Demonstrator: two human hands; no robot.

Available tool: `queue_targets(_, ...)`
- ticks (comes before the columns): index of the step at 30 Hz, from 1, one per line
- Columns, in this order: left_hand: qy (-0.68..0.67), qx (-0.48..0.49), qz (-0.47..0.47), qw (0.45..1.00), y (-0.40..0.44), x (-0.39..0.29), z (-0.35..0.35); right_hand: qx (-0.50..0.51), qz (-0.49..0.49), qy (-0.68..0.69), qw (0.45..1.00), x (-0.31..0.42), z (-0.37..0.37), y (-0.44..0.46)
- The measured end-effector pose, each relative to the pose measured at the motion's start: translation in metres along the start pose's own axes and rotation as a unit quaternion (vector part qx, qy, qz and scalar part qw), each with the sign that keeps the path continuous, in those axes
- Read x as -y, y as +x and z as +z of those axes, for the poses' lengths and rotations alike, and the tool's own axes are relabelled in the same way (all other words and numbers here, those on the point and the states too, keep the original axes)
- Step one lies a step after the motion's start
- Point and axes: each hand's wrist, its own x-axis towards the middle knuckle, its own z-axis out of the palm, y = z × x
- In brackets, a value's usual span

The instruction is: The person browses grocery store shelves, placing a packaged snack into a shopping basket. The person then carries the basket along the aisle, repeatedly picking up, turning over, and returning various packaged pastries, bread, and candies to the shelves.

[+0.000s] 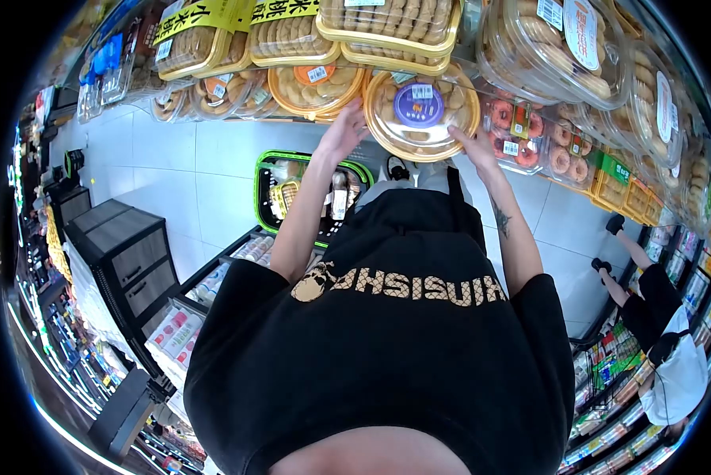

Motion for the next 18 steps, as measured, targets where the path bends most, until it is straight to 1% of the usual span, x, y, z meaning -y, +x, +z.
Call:
queue_targets(3, -0.05, -0.008, 0.012, 0.999, 0.013, -0.004, 0.0, -0.027, -0.005, 0.065, 0.997, 0.018, 0.002, 0.012)
queue_targets(7, -0.154, -0.04, 0.042, 0.986, 0.026, -0.001, 0.005, -0.102, 0.031, 0.071, 0.992, 0.034, 0.011, 0.022)
queue_targets(8, -0.135, -0.037, 0.027, 0.99, 0.036, 0.006, -0.005, -0.123, 0.026, 0.073, 0.989, 0.022, 0.012, 0.032)
queue_targets(9, -0.117, -0.035, 0.013, 0.992, 0.051, 0.017, -0.025, -0.128, -0.004, 0.067, 0.989, 0.012, 0.014, 0.04)
queue_targets(11, -0.1, -0.049, -0.042, 0.993, 0.05, 0.022, -0.029, -0.134, -0.065, 0.056, 0.987, -0.003, 0.018, 0.05)
queue_targets(12, -0.101, -0.064, -0.081, 0.989, 0.039, 0.016, -0.012, -0.134, -0.097, 0.069, 0.984, 0.001, 0.021, 0.045)
queue_targets(13, -0.102, -0.079, -0.121, 0.984, 0.033, 0.014, -0.002, -0.158, -0.133, 0.035, 0.978, -0.011, 0.022, 0.053)
queue_targets(14, -0.103, -0.074, -0.114, 0.985, 0.034, 0.019, -0.005, -0.182, -0.167, 0.001, 0.969, -0.03, 0.024, 0.065)
queue_targets(15, -0.118, -0.073, -0.1, 0.985, 0.034, 0.02, -0.005, -0.207, -0.202, -0.031, 0.957, -0.033, 0.027, 0.069)
queue_targets(18, -0.156, -0.061, -0.047, 0.985, 0.03, 0.023, -0.005, -0.22, -0.183, -0.123, 0.95, -0.035, 0.029, 0.072)
